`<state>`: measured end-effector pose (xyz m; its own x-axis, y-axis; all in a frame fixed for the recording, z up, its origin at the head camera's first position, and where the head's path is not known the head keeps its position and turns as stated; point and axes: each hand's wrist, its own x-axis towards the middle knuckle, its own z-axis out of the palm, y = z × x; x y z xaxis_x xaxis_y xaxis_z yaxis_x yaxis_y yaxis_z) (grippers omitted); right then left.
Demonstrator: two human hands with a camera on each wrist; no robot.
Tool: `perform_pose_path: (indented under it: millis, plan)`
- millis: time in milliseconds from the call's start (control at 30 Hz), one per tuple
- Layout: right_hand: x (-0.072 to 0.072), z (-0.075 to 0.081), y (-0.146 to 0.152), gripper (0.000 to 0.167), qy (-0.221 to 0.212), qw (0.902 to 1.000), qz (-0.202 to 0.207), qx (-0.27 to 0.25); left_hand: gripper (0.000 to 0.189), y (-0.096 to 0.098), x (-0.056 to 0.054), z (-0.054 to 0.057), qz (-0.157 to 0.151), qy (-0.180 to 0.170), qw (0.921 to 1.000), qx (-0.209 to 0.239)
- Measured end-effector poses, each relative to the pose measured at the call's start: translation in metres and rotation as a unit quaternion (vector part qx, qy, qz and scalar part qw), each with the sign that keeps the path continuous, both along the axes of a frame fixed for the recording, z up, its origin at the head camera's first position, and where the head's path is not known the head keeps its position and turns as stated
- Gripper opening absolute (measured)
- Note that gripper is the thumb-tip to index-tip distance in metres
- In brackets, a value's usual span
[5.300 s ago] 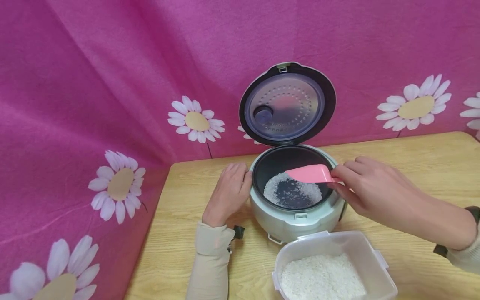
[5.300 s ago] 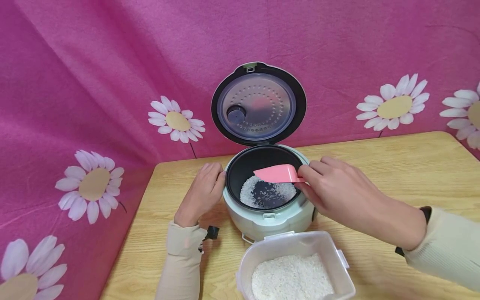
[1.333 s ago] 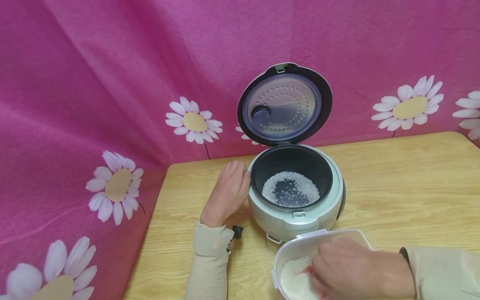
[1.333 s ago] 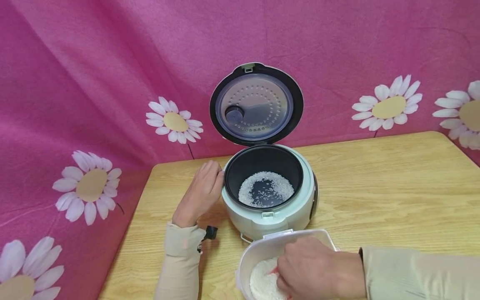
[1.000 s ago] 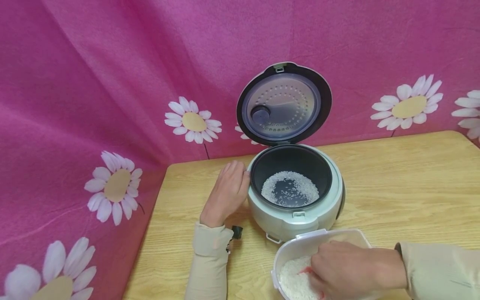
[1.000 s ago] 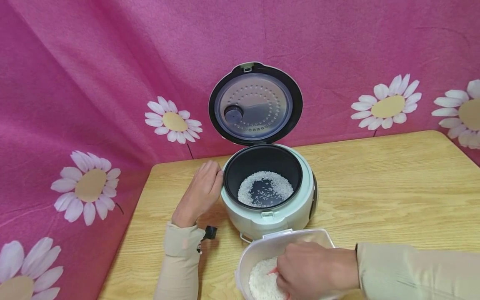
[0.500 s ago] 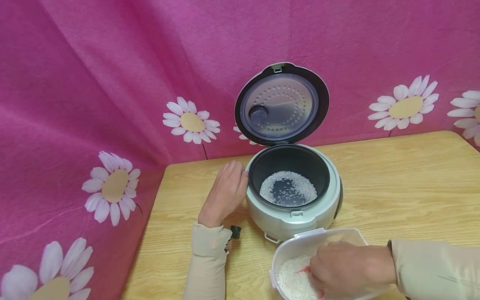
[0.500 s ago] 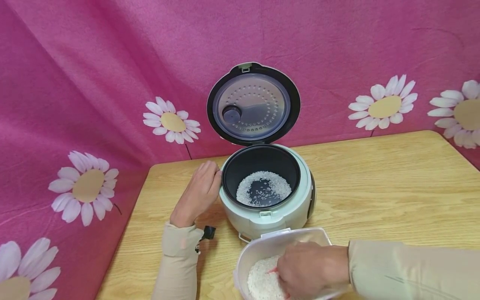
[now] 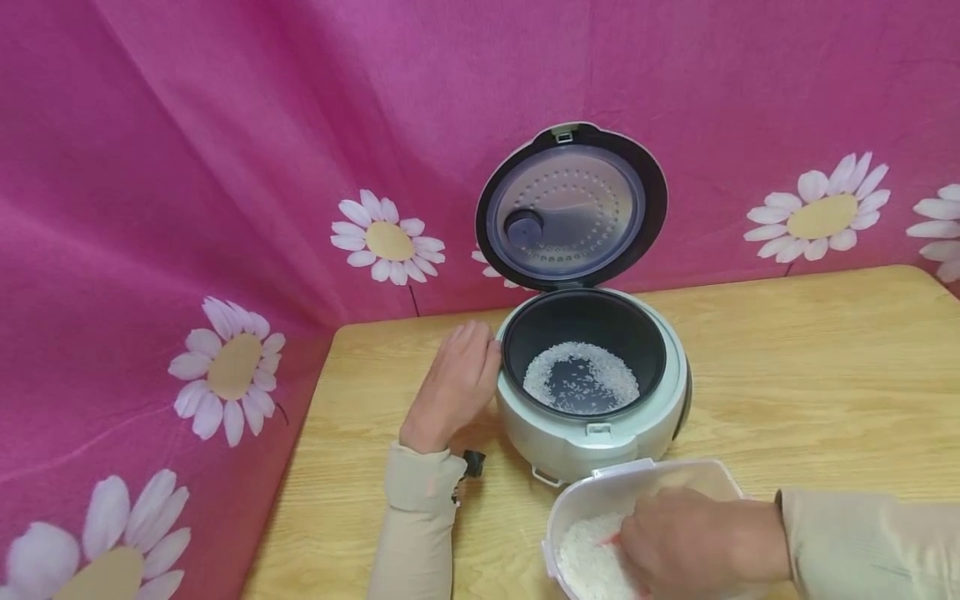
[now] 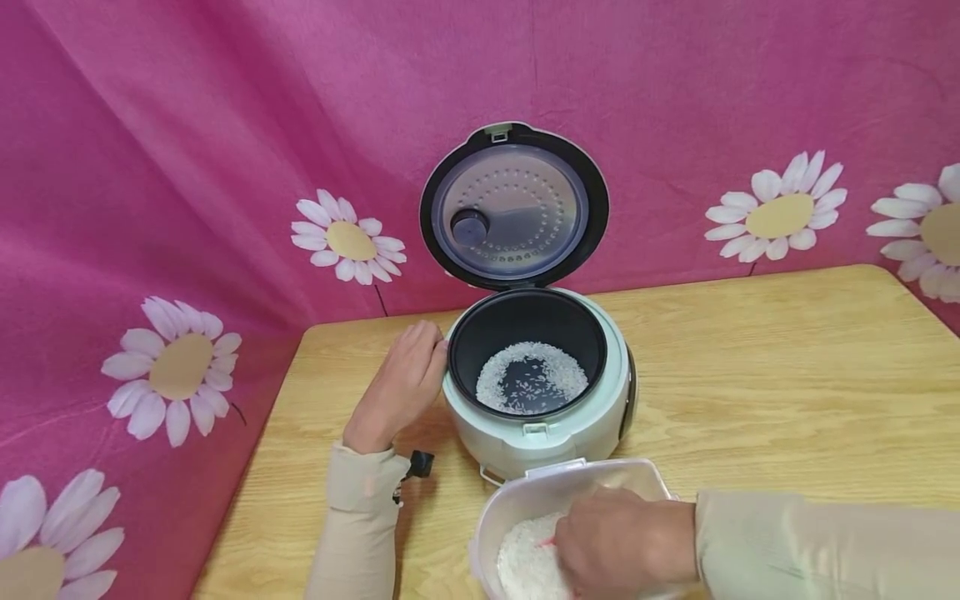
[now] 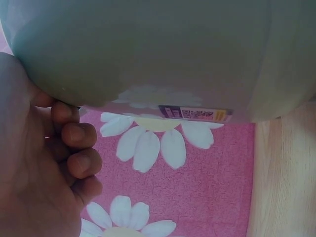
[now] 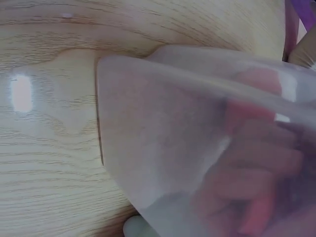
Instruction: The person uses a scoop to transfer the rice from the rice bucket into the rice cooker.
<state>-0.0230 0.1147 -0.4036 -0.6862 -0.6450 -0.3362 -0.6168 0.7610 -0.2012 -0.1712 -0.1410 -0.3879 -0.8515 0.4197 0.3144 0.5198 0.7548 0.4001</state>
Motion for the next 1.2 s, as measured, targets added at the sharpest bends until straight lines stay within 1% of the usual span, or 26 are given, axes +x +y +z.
perform_pose_path:
  millis: [100, 167, 267, 433, 567, 733, 867, 1000, 1200]
  plan:
    - [-0.0031, 0.0000, 0.0006, 0.032, -0.018, 0.9992, 0.003, -0.035, 0.018, -0.0008, -0.0003, 0.0012, 0.000, 0.008, 0.9999, -0.006]
    - [-0.0040, 0.0003, 0.0012, 0.032, -0.023, 0.9983, 0.006, -0.053, 0.018, -0.0011, -0.0004, 0.0013, 0.000, 0.014, 0.9999, -0.009]
    - [-0.0049, 0.0014, 0.0016, 0.032, -0.031, 0.9975, 0.008, -0.063, 0.018, -0.0012, -0.0001, 0.0011, -0.002, 0.018, 0.9998, -0.012]
    - [-0.0051, 0.0022, 0.0017, 0.034, -0.039, 0.9955, 0.012, -0.086, 0.017, -0.0012, 0.0006, 0.0009, 0.000, 0.014, 0.9999, -0.009]
    - [-0.0053, 0.0030, 0.0018, 0.035, -0.044, 0.9948, 0.013, -0.090, 0.017, -0.0011, 0.0011, 0.0005, 0.000, 0.013, 0.9999, -0.007]
    - [-0.0053, 0.0055, 0.0038, 0.036, -0.065, 0.9932, -0.001, -0.097, 0.018, -0.0003, 0.0009, -0.0002, 0.000, 0.013, 0.9999, -0.004]
    - [-0.0059, 0.0070, 0.0059, 0.036, -0.078, 0.9911, -0.008, -0.108, 0.018, 0.0000, 0.0004, -0.0003, 0.002, 0.006, 1.0000, -0.002]
    - [-0.0063, 0.0077, 0.0064, 0.034, -0.081, 0.9902, -0.013, -0.113, 0.017, 0.0001, 0.0005, 0.0003, 0.004, -0.004, 1.0000, 0.002]
    - [-0.0071, 0.0083, 0.0050, 0.035, -0.079, 0.9895, -0.003, -0.121, 0.018, 0.0006, 0.0002, -0.0001, -0.002, -0.002, 1.0000, 0.003]
